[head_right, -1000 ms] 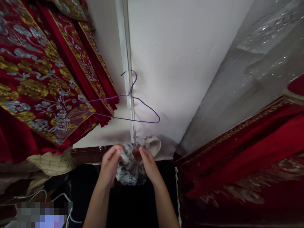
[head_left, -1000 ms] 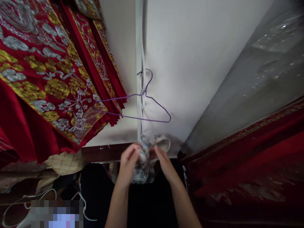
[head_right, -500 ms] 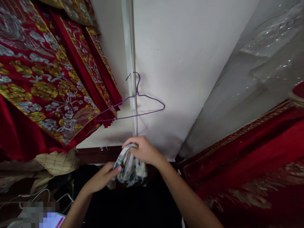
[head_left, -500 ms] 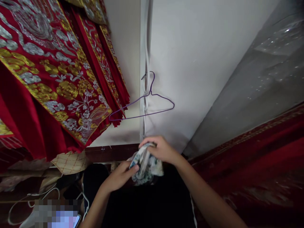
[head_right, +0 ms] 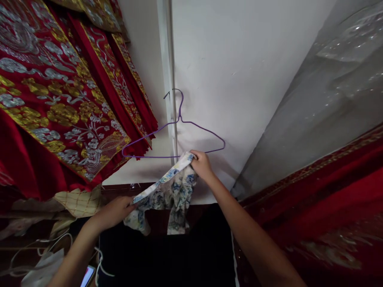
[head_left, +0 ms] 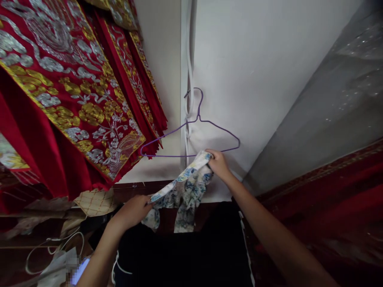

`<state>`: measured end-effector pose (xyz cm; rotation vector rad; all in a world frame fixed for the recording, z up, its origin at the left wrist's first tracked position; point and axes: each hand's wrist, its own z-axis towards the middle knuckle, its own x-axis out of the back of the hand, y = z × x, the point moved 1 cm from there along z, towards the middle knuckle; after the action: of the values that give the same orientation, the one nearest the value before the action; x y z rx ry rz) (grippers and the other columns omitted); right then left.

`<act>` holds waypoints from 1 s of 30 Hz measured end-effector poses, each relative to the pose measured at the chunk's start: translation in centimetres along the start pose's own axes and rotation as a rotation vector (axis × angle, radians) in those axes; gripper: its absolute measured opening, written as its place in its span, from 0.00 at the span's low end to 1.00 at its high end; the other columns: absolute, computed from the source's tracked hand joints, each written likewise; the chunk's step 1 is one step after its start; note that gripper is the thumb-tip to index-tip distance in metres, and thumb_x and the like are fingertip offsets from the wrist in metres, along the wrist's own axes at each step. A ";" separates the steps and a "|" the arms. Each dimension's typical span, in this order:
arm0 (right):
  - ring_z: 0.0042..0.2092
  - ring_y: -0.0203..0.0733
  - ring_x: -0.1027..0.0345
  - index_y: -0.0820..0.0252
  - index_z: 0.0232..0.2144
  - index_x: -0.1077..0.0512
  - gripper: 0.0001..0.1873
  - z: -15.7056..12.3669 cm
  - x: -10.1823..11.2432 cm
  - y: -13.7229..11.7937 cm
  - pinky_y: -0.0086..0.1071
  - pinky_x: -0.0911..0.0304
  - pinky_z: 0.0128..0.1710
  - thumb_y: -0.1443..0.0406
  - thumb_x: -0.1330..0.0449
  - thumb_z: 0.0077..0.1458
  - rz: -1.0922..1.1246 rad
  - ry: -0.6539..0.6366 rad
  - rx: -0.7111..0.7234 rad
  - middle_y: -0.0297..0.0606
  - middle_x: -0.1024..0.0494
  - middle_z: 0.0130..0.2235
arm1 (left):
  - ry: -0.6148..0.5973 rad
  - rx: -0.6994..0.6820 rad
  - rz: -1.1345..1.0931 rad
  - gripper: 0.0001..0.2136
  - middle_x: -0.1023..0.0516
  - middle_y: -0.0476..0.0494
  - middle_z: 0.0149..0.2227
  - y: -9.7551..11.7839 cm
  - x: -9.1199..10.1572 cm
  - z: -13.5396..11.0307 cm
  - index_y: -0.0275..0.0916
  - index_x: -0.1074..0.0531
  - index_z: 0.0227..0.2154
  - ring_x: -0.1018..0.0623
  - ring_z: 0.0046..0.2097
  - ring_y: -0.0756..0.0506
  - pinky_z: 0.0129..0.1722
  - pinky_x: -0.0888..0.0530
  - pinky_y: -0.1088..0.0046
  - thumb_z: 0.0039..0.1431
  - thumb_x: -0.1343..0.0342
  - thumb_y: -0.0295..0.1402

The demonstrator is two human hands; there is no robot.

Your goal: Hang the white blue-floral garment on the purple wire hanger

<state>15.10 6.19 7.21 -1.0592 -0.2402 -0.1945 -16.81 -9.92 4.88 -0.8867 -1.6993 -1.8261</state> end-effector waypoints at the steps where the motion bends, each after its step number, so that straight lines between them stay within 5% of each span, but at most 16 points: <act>1: 0.27 0.36 0.45 0.59 0.16 0.35 0.07 -0.5 1.1 -0.2 0.28 0.50 0.28 0.66 0.46 0.42 -0.042 0.031 0.005 0.30 0.36 0.20 | -0.014 -0.046 0.052 0.08 0.21 0.41 0.30 0.4 0.5 0.5 0.42 0.24 0.27 0.21 0.37 0.38 0.41 0.28 0.65 0.58 0.44 0.37; 5: 0.26 0.35 0.46 0.60 0.18 0.33 0.07 -1.7 5.1 -1.6 0.28 0.53 0.26 0.65 0.46 0.44 -0.218 0.107 0.032 0.29 0.40 0.19 | 0.143 -0.342 0.214 0.09 0.23 0.34 0.46 3.8 3.0 3.3 0.40 0.26 0.33 0.26 0.54 0.36 0.56 0.32 0.55 0.63 0.51 0.34; 9: 0.26 0.35 0.45 0.61 0.20 0.33 0.06 -2.8 5.9 -3.4 0.28 0.52 0.26 0.66 0.46 0.44 -0.227 0.088 0.030 0.30 0.38 0.21 | 0.417 -0.557 0.157 0.07 0.29 0.33 0.56 8.3 4.8 6.2 0.39 0.31 0.33 0.35 0.64 0.38 0.64 0.39 0.52 0.64 0.52 0.32; 14: 0.29 0.37 0.39 0.60 0.24 0.29 0.06 -4.6 4.2 -5.1 0.28 0.46 0.29 0.69 0.46 0.45 -0.136 -0.083 0.063 0.31 0.31 0.24 | 0.598 -0.603 -0.055 0.12 0.23 0.38 0.50 10.5 4.9 10.0 0.40 0.33 0.48 0.24 0.54 0.43 0.56 0.30 0.61 0.63 0.51 0.26; 17: 0.29 0.37 0.36 0.58 0.48 0.27 0.27 -5.4 4.9 -5.6 0.29 0.43 0.30 0.71 0.45 0.43 -0.167 0.016 0.057 0.30 0.27 0.27 | 0.549 -0.633 -0.026 0.17 0.21 0.41 0.43 9.7 5.1 11.9 0.38 0.31 0.52 0.22 0.48 0.45 0.52 0.29 0.65 0.61 0.52 0.24; 19: 0.27 0.38 0.36 0.57 0.64 0.42 0.44 -5.5 6.4 -5.9 0.29 0.42 0.28 0.71 0.41 0.42 -0.192 0.214 0.039 0.29 0.27 0.28 | 0.506 -0.652 0.034 0.16 0.22 0.41 0.43 9.1 5.6 12.4 0.37 0.28 0.50 0.22 0.47 0.45 0.51 0.28 0.66 0.62 0.53 0.26; 21: 0.27 0.39 0.35 0.59 0.69 0.52 0.54 -5.2 8.3 -6.3 0.31 0.41 0.28 0.68 0.35 0.41 -0.251 0.376 0.023 0.31 0.25 0.29 | 0.504 -0.671 0.080 0.16 0.23 0.41 0.43 8.9 6.2 12.4 0.37 0.26 0.49 0.23 0.46 0.44 0.49 0.28 0.67 0.62 0.53 0.26; 23: 0.29 0.40 0.33 0.60 0.66 0.43 0.49 -4.6 10.2 -6.8 0.34 0.38 0.32 0.64 0.31 0.42 -0.348 0.393 -0.021 0.37 0.23 0.32 | 0.521 -0.689 0.115 0.15 0.24 0.41 0.43 9.2 6.9 12.2 0.38 0.25 0.48 0.24 0.46 0.44 0.49 0.28 0.66 0.62 0.52 0.26; 25: 0.31 0.41 0.31 0.63 0.52 0.26 0.31 -3.8 11.9 -7.6 0.35 0.38 0.33 0.60 0.32 0.45 -0.391 0.312 -0.091 0.41 0.21 0.33 | 0.566 -0.694 0.138 0.12 0.26 0.40 0.43 9.4 7.6 12.0 0.38 0.25 0.45 0.25 0.47 0.43 0.50 0.29 0.65 0.62 0.51 0.27; 27: 0.30 0.41 0.31 0.65 0.37 0.20 0.19 -3.2 13.3 -8.5 0.35 0.39 0.31 0.57 0.32 0.46 -0.318 0.171 -0.183 0.43 0.21 0.32 | 0.674 -0.657 0.141 0.09 0.28 0.39 0.44 9.4 8.2 12.1 0.37 0.25 0.41 0.27 0.49 0.42 0.51 0.30 0.64 0.61 0.47 0.30; 30: 0.26 0.40 0.31 0.65 0.29 0.20 0.20 -2.7 14.0 -10.0 0.35 0.40 0.26 0.51 0.34 0.50 -0.101 -0.045 -0.279 0.46 0.20 0.29 | 0.814 -0.519 0.040 0.11 0.27 0.42 0.41 8.6 8.6 12.6 0.37 0.28 0.40 0.26 0.44 0.44 0.47 0.29 0.67 0.56 0.39 0.36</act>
<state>26.04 -1.52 18.39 -1.3301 -0.3135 -0.3018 -14.69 2.29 17.21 -0.2508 -0.7166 -2.2093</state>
